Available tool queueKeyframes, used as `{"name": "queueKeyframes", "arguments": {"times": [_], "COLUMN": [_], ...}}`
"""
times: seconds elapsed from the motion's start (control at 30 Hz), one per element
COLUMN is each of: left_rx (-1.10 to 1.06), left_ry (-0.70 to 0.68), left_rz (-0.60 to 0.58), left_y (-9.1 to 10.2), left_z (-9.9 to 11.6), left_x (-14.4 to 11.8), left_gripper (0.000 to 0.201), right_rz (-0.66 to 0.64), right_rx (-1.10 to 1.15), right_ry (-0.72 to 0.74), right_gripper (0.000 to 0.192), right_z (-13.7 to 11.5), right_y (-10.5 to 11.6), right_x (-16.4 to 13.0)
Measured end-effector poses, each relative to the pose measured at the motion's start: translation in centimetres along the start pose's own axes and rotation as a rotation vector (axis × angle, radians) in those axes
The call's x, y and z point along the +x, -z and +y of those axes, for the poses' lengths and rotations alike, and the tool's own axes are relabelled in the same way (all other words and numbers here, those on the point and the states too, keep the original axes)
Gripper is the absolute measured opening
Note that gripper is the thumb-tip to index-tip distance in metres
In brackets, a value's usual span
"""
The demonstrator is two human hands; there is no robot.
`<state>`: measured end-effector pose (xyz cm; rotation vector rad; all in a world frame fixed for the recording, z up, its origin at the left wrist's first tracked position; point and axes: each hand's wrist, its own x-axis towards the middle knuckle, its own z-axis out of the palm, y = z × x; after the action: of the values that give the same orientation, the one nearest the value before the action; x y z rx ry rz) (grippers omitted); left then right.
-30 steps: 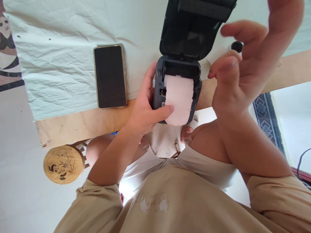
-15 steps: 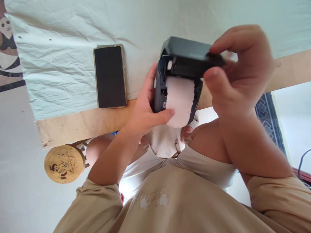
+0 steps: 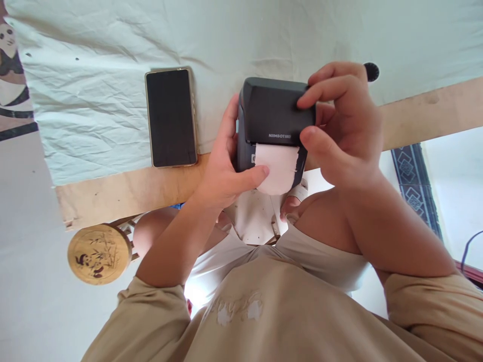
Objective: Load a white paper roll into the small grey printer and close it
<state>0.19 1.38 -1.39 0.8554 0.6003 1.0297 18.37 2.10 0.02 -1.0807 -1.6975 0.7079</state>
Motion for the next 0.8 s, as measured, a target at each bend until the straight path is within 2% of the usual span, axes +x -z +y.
{"name": "queueKeyframes", "arguments": {"times": [0.07,0.13,0.23,0.3,0.4,0.47,0.6,0.67,0.8], "left_rx": [0.004,-0.011,-0.050,-0.039,0.012,0.022,-0.011,-0.034,-0.055], "left_ry": [0.004,-0.021,-0.056,-0.037,0.009,0.027,0.050,0.058,0.042], "left_rz": [-0.009,0.009,0.063,0.143,0.271,0.258,0.132,0.135,0.213], "left_y": [0.1,0.1,-0.6,-1.3,-1.9,-1.7,-0.8,-0.7,-1.2], "left_z": [-0.1,-0.1,-0.1,0.0,0.1,0.2,0.4,0.4,0.2], "left_x": [0.0,0.0,0.0,-0.1,-0.1,-0.1,-0.1,0.0,0.0], "left_gripper": [0.092,0.087,0.069,0.053,0.035,0.032,0.027,0.028,0.031], "right_rz": [-0.027,-0.107,-0.248,-0.285,-0.273,-0.265,-0.258,-0.255,-0.256], "right_rx": [0.084,0.203,0.341,0.375,0.390,0.401,0.392,0.357,0.283], "right_ry": [-0.137,-0.278,-0.389,-0.382,-0.344,-0.340,-0.325,-0.319,-0.293], "right_gripper": [0.042,0.058,0.064,0.062,0.057,0.055,0.054,0.053,0.054], "right_z": [0.0,0.0,-0.1,-0.2,-0.2,-0.2,-0.1,0.0,0.4], "right_y": [-0.1,-0.1,-0.3,-0.4,-0.6,-0.7,-0.7,-0.6,-0.6], "right_x": [0.0,-0.1,-0.2,-0.2,-0.3,-0.3,-0.3,-0.4,-0.3]}}
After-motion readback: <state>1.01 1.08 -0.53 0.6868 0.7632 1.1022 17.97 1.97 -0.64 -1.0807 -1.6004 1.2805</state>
